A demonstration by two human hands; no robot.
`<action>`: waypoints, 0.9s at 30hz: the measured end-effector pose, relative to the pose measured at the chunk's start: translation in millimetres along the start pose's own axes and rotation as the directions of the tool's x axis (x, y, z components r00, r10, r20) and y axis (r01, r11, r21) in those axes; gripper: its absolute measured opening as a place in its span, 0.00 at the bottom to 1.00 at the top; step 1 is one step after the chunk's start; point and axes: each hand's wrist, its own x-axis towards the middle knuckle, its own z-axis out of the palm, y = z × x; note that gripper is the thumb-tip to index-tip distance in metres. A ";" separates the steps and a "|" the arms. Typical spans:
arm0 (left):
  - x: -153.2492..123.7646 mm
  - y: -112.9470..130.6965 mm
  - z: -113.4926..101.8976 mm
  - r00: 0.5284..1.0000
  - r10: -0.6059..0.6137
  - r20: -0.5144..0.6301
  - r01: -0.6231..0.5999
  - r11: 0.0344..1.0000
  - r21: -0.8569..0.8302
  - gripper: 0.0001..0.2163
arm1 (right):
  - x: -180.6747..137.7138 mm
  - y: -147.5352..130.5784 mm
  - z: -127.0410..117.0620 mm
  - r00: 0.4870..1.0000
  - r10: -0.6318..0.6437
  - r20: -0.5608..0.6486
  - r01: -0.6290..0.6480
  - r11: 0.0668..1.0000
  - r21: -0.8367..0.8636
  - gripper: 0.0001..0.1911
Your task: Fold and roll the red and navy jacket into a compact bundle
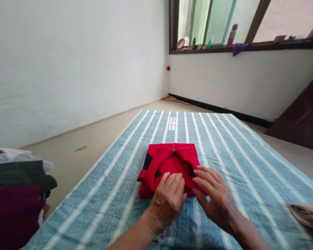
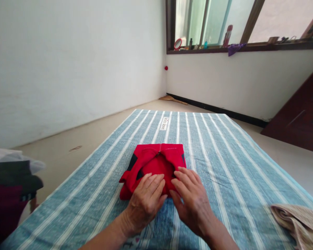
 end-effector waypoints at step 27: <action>-20.5 -44.5 -21.7 0.989 0.139 -0.051 -0.126 0.972 0.199 0.08 | 19.6 -4.8 13.0 0.920 -0.284 0.271 0.356 0.895 -0.268 0.11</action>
